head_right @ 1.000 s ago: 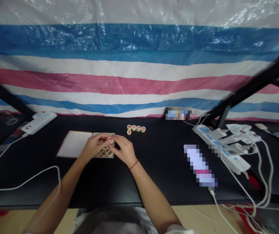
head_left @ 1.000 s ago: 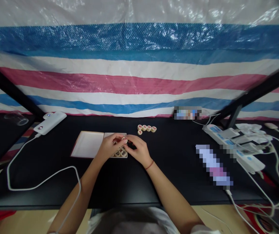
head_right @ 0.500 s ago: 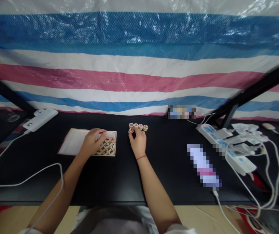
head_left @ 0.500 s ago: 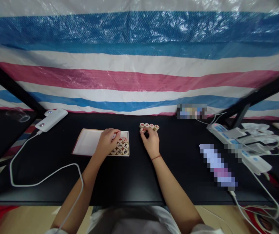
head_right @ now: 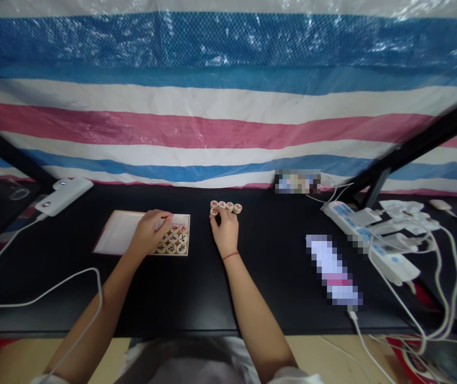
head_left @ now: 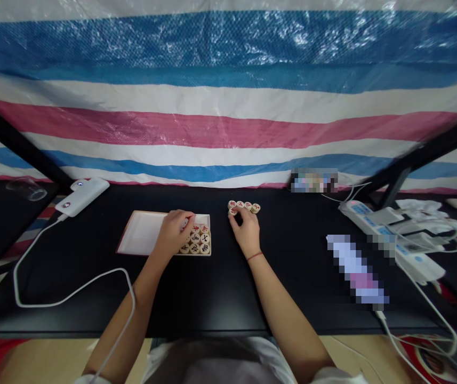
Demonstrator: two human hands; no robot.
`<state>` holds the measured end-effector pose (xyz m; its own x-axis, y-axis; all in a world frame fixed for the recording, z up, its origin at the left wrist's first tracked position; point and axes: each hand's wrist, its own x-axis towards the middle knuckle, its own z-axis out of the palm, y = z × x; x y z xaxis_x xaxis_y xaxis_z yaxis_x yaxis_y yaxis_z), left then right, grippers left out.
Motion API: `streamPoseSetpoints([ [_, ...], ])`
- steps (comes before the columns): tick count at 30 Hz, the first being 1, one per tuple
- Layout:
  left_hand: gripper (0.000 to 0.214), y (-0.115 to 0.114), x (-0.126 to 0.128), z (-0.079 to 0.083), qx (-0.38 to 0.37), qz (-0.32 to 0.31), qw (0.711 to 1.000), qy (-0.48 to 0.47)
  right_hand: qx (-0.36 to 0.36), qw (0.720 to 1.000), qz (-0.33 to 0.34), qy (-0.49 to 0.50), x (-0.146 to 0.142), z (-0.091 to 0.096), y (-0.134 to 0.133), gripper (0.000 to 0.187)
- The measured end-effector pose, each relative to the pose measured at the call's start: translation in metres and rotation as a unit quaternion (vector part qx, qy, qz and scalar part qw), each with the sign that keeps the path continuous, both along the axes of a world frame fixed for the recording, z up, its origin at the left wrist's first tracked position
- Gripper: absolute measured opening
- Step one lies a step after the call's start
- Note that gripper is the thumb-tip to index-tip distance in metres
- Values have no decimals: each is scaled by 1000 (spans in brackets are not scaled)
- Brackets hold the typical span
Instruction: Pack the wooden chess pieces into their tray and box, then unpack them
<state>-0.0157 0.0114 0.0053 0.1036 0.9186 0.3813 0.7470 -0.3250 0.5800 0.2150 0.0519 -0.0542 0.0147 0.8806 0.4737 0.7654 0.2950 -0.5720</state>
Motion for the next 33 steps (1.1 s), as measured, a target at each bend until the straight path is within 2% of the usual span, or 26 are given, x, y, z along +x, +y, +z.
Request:
streamPoseSetpoints([
  [11, 23, 7, -8, -13, 11, 37, 998, 51, -1, 1000, -23, -12, -3, 1, -1, 20],
  [22, 24, 7, -11, -15, 20, 36, 998, 53, 9, 999, -35, -10, -3, -1, 0, 19],
  [33, 26, 8, -15, -15, 7, 46, 998, 48, 0, 1000, -16, 1, -2, -1, 1, 19],
])
